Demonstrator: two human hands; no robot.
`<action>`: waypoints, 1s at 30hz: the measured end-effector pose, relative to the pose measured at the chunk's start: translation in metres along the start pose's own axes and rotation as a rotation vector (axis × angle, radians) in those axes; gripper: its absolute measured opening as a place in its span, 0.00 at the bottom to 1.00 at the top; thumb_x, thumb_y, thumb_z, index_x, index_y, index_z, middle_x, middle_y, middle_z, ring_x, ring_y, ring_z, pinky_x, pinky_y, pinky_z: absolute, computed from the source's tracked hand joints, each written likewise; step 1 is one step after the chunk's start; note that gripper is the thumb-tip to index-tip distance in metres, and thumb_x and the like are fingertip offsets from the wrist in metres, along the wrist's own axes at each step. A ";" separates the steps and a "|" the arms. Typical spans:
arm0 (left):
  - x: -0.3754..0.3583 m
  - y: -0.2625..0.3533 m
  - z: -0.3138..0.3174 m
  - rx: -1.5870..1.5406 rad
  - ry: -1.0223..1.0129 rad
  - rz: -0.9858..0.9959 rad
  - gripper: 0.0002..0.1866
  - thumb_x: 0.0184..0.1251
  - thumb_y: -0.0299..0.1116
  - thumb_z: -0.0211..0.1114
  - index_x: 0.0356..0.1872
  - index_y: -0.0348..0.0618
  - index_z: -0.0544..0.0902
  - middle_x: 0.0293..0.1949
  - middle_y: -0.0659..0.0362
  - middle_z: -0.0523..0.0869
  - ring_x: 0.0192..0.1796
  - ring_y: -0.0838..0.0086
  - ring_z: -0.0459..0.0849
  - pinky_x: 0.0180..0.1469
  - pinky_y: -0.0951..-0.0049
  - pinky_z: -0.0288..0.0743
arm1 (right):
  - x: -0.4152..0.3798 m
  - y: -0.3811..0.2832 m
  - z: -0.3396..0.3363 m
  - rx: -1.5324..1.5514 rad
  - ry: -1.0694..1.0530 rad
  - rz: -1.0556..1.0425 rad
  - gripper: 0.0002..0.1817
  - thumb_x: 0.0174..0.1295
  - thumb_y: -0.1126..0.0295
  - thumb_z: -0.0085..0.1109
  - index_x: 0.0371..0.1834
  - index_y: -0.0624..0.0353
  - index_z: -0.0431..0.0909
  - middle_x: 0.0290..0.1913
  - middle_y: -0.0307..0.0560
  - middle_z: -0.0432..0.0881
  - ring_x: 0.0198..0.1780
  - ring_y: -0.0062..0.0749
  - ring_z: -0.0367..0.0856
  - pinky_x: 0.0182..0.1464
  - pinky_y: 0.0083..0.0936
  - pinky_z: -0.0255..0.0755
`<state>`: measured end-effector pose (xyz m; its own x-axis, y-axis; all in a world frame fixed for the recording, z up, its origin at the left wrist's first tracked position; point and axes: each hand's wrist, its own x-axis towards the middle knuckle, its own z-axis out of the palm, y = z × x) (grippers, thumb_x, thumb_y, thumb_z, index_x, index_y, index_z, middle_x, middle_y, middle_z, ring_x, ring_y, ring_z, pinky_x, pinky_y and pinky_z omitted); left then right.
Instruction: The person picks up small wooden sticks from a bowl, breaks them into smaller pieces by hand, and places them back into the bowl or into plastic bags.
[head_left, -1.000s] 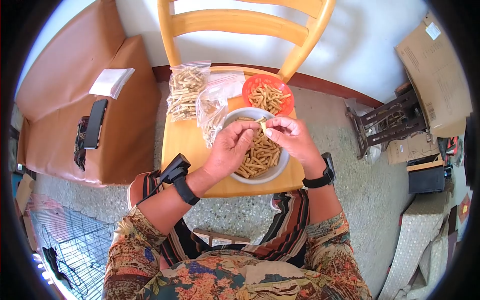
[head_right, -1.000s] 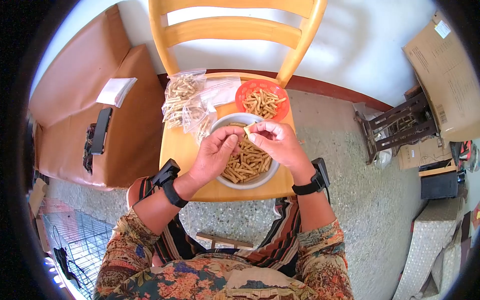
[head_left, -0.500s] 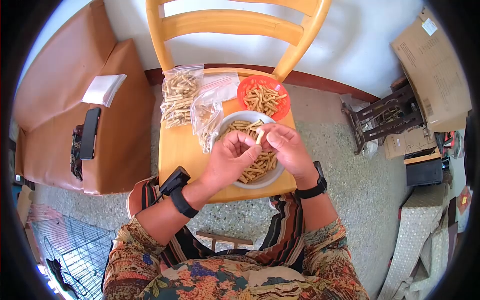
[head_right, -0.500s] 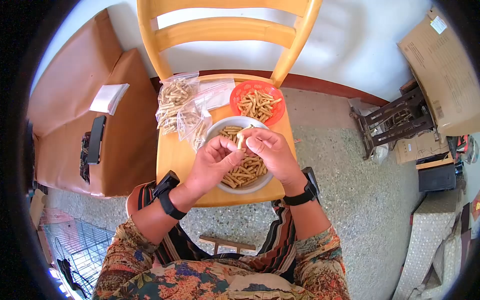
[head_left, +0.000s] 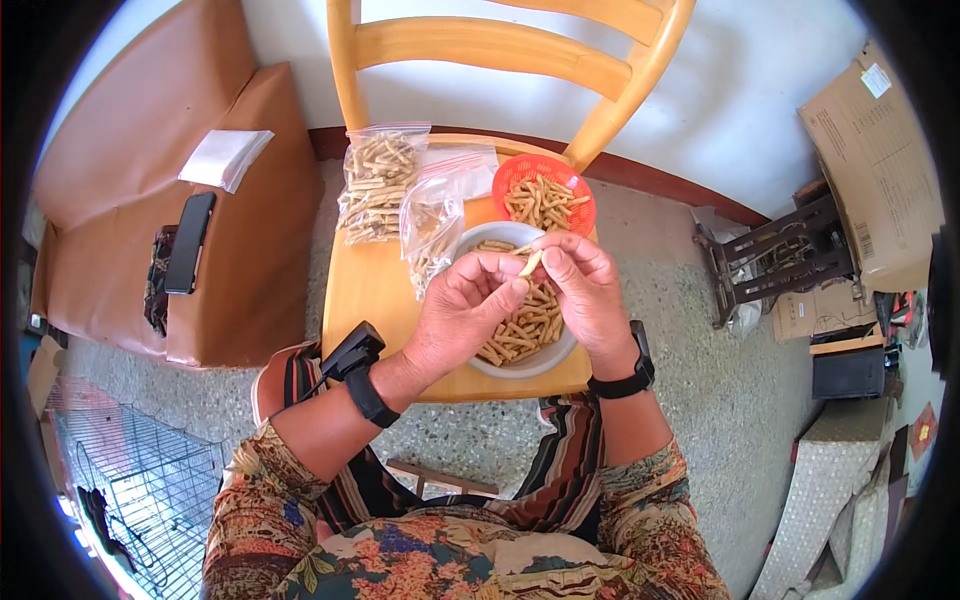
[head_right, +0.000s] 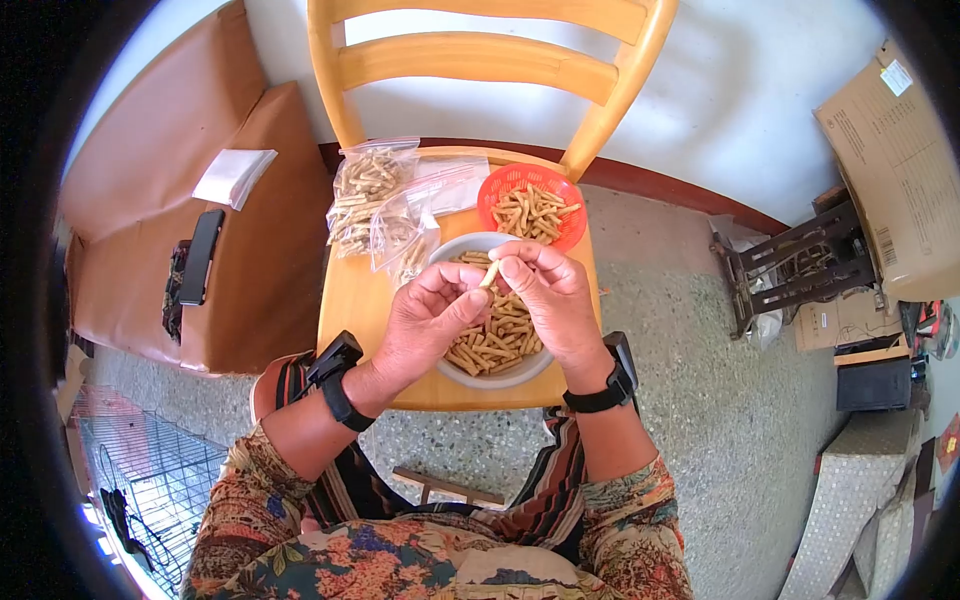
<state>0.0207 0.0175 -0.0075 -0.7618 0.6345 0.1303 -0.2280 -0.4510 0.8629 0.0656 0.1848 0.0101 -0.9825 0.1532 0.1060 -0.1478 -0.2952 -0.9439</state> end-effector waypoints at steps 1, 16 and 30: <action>0.000 -0.002 -0.001 0.002 0.004 0.003 0.10 0.69 0.25 0.62 0.49 0.40 0.76 0.39 0.64 0.81 0.41 0.83 0.79 0.46 0.80 0.76 | 0.000 0.000 0.000 -0.011 -0.006 0.006 0.10 0.68 0.70 0.58 0.47 0.63 0.80 0.38 0.38 0.81 0.41 0.18 0.77 0.47 0.18 0.73; 0.008 -0.019 -0.005 0.197 0.155 0.214 0.09 0.65 0.18 0.63 0.43 0.39 0.77 0.36 0.65 0.82 0.38 0.85 0.80 0.43 0.82 0.76 | -0.002 -0.001 0.012 -0.253 0.051 -0.117 0.11 0.64 0.78 0.61 0.48 0.70 0.80 0.47 0.45 0.79 0.46 0.22 0.78 0.52 0.19 0.73; 0.003 -0.010 0.002 0.066 0.034 0.261 0.15 0.62 0.16 0.64 0.49 0.38 0.76 0.44 0.62 0.80 0.49 0.80 0.79 0.54 0.76 0.75 | -0.002 0.013 0.012 0.398 0.010 0.138 0.11 0.69 0.70 0.56 0.51 0.62 0.78 0.38 0.40 0.82 0.40 0.25 0.80 0.46 0.22 0.75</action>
<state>0.0216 0.0251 -0.0145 -0.8096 0.4806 0.3369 0.0175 -0.5541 0.8323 0.0640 0.1695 0.0011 -0.9953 0.0954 -0.0176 -0.0494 -0.6546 -0.7543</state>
